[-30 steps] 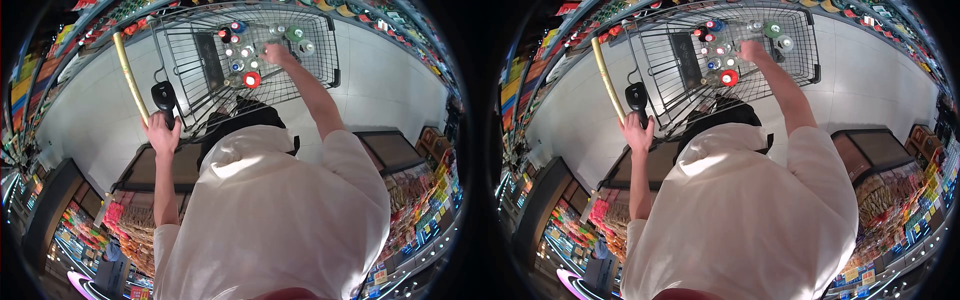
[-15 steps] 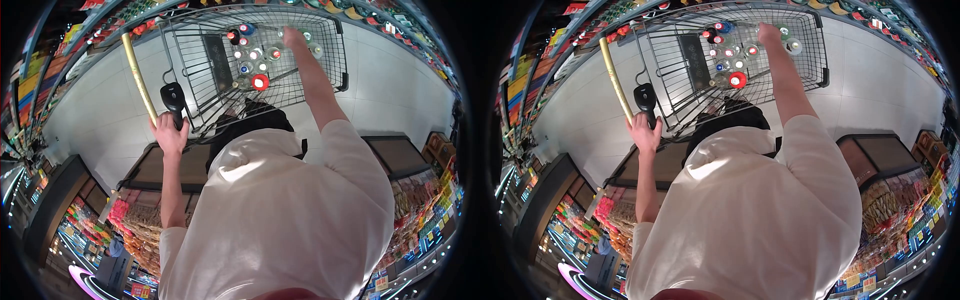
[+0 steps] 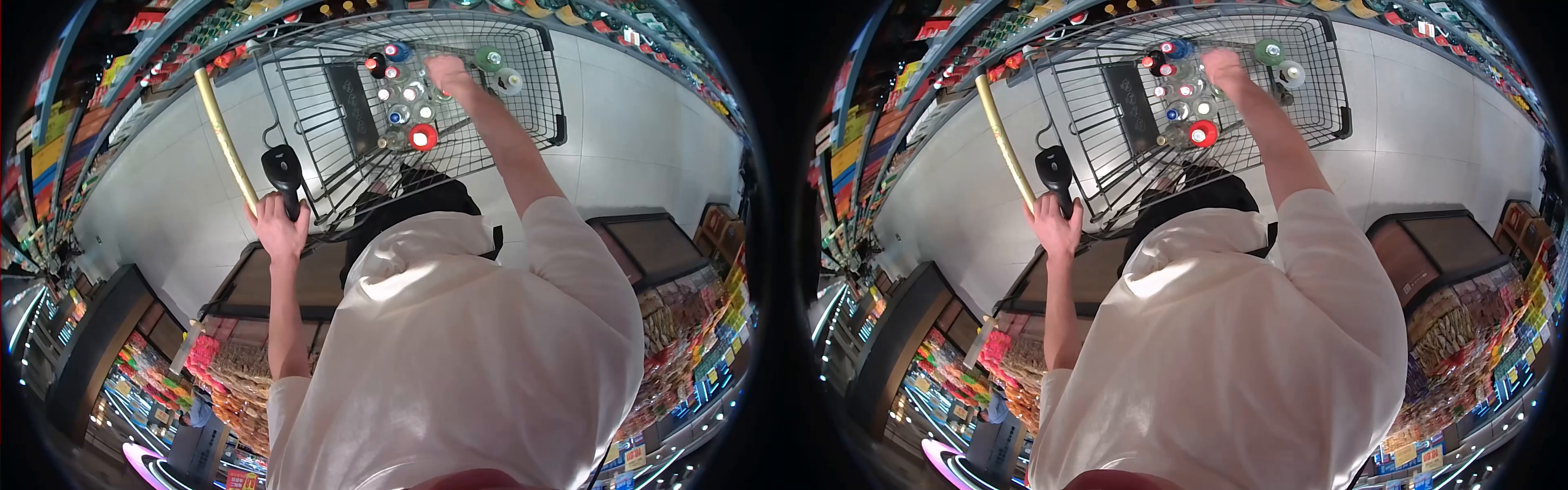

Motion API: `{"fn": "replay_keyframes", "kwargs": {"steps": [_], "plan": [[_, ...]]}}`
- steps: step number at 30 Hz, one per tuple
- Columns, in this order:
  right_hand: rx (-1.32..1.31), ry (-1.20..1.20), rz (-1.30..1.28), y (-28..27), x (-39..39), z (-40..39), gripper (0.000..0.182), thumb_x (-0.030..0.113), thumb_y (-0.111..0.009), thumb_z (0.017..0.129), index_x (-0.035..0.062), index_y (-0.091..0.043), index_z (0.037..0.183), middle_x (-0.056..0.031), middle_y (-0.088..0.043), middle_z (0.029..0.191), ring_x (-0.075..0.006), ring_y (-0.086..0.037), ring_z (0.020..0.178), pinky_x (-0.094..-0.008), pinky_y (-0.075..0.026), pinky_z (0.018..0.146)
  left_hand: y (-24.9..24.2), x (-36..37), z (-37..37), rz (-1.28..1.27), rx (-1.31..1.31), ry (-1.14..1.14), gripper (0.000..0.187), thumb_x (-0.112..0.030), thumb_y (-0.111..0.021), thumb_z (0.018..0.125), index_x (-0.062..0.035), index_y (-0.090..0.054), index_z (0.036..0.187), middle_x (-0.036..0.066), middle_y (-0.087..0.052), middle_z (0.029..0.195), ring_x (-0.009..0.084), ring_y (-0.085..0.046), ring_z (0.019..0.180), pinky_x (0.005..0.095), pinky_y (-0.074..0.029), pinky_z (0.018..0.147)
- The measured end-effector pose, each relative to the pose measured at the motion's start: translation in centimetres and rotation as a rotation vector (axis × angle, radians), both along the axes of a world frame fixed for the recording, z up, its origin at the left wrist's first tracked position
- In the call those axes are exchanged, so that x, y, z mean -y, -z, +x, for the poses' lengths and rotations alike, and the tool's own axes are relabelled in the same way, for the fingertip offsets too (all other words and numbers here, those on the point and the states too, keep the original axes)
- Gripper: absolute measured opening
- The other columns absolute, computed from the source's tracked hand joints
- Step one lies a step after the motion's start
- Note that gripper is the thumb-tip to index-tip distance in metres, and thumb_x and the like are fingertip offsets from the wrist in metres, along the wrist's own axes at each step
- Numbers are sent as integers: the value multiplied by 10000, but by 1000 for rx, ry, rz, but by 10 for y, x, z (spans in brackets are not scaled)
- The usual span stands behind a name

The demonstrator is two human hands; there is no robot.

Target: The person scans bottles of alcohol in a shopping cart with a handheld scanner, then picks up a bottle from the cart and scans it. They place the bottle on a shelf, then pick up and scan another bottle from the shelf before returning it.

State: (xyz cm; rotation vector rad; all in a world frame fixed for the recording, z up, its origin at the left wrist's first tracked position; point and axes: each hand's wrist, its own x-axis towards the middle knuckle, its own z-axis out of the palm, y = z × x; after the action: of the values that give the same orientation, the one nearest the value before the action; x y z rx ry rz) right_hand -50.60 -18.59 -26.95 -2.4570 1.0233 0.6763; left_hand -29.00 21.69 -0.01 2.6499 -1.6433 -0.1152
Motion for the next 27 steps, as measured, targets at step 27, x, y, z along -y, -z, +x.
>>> {"fn": "replay_keyframes", "kwargs": {"steps": [27], "plan": [[-90,288,-99,-18,75,-91,417,338,-547,991,73,-568,1312,-185,-716,1174,-378,-704,1078,-511,-565,920,-3,0,0,19,0,-22,346,-356,-724,849,-38,-645,962,102,-666,1007,306,-601,1088,606,-297,1167]]}}
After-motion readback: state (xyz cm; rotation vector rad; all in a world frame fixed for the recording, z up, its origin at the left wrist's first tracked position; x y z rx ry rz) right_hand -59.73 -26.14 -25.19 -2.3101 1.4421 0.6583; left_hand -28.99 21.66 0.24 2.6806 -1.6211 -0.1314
